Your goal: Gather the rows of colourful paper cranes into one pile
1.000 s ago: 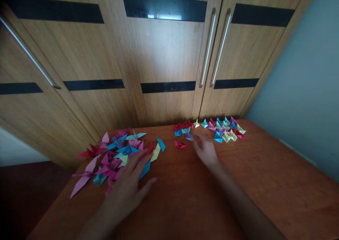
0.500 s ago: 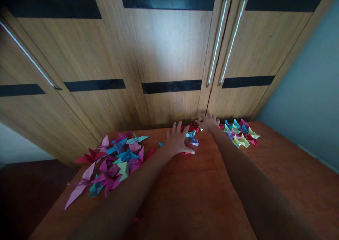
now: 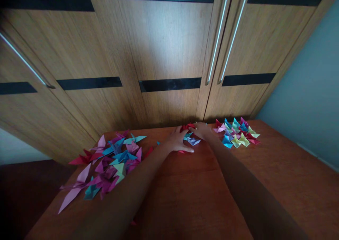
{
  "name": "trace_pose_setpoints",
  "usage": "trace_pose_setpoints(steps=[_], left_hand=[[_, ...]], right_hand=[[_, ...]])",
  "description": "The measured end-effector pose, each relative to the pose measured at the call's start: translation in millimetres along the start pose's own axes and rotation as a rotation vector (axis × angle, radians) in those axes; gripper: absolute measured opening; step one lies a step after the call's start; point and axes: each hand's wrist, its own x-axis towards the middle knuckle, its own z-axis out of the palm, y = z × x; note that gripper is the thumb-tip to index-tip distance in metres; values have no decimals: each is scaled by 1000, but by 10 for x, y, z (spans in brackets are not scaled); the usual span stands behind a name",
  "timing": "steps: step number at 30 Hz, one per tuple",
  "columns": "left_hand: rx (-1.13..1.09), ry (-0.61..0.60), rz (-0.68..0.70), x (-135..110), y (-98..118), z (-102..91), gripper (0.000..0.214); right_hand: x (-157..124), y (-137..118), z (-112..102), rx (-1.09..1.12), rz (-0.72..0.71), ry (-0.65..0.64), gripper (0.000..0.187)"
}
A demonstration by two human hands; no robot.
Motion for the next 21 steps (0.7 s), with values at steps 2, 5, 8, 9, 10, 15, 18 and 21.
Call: trace_pose_setpoints(steps=[2,5,8,9,10,15,18,21], left_hand=[[-4,35,22,-58,23,21,98],[6,89,29,-169,79,60,84],[15,126,21,-291,133,92,67],[19,138,17,-331,144,97,61],[24,151,11,-370,151,96,55],[57,193,-16,-588,99,-32,33],[88,216,-43,-768,8,-212,31],[124,240,-77,-977,-122,-430,43]], right_hand=[[-120,-84,22,53,-37,-10,31],[-309,-203,48,131,-58,-2,26],[-485,-320,70,217,-31,28,25],[-536,-362,76,251,-15,39,25],[-582,-408,83,290,0,49,25],[-737,-745,123,562,68,81,26],[-779,-1048,159,796,67,52,33],[-787,-1385,199,995,53,-6,46]])
